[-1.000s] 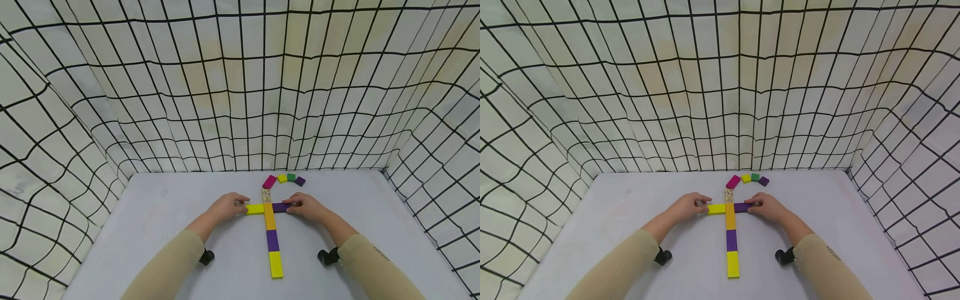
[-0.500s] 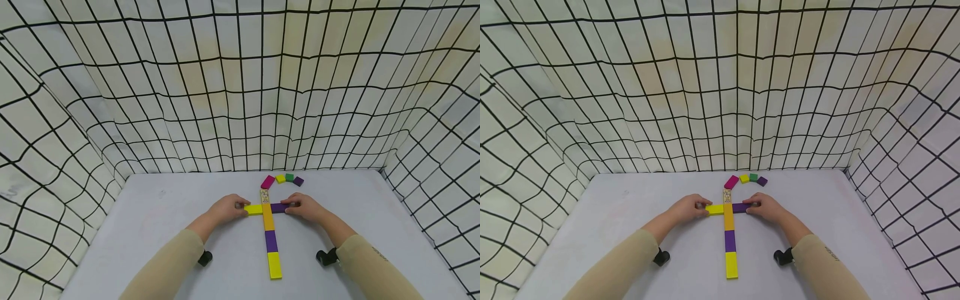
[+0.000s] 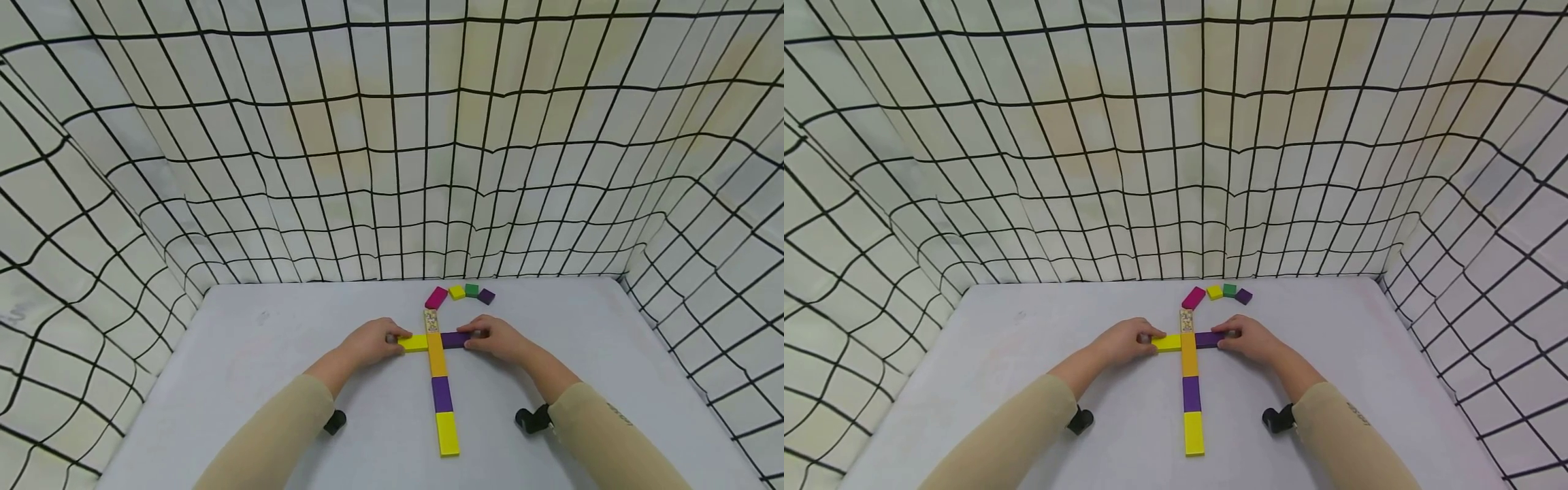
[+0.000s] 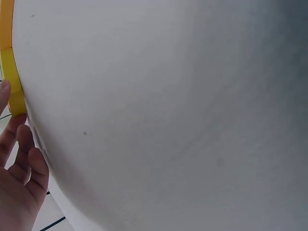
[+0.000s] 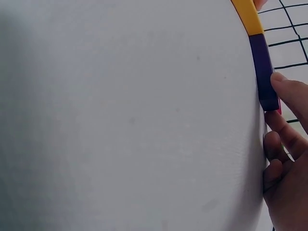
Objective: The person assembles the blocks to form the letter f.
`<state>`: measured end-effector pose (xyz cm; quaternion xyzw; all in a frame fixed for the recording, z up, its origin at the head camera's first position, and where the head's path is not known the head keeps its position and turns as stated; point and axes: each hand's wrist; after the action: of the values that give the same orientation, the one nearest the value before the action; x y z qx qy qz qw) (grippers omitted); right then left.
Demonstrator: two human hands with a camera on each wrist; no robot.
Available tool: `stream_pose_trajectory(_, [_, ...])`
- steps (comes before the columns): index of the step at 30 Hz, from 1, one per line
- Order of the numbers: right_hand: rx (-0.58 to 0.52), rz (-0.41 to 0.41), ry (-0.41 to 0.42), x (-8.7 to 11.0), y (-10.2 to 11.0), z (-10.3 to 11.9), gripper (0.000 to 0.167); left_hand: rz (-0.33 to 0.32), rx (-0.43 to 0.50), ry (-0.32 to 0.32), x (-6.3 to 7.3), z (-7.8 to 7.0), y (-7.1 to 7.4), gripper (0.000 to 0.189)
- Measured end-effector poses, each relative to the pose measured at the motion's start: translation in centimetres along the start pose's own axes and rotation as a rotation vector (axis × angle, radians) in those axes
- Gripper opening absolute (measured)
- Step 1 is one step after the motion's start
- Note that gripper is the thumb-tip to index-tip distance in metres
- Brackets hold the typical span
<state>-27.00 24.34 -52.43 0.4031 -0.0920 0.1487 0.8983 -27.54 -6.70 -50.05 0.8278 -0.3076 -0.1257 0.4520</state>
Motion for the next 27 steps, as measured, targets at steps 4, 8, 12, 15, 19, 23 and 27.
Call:
stream_pose_trajectory(4, [-0.024,-0.001,-0.002,0.2,0.0,0.1,0.033,0.009,-0.021,-0.002,-0.1,-0.1,0.0,0.034])
stream_pose_trajectory(8, [-0.038,-0.008,-0.017,0.5,0.2,0.3,0.035,0.024,-0.03,-0.008,-0.1,-0.3,0.2,0.034])
stream_pose_trajectory(12, [-0.042,-0.015,-0.022,0.5,0.6,0.5,0.035,0.028,-0.017,-0.008,-0.1,-0.5,0.3,0.034])
stream_pose_trajectory(15, [-0.035,-0.021,-0.019,0.4,1.2,0.6,0.035,0.028,-0.01,-0.001,-0.1,-0.4,0.2,0.034])
stream_pose_trajectory(19, [-0.03,-0.028,-0.026,0.4,1.8,0.7,0.036,0.027,-0.011,0.001,-0.1,-0.2,0.2,0.033])
stream_pose_trajectory(23, [-0.016,-0.035,-0.032,0.3,2.3,0.8,0.035,0.027,-0.011,-0.005,-0.1,-0.2,0.1,0.033])
stream_pose_trajectory(27, [0.029,-0.048,-0.016,-0.1,2.9,1.0,0.034,0.029,-0.011,-0.017,-0.1,-0.2,0.1,0.033])
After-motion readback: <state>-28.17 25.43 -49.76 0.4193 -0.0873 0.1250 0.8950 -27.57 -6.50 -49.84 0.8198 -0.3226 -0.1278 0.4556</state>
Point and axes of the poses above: each hand's wrist, its own x-axis away from the middle knuckle, its own y-axis out of the back of the hand, z = x × y, and after that the axes turned 12 degrees about -y, right-handed
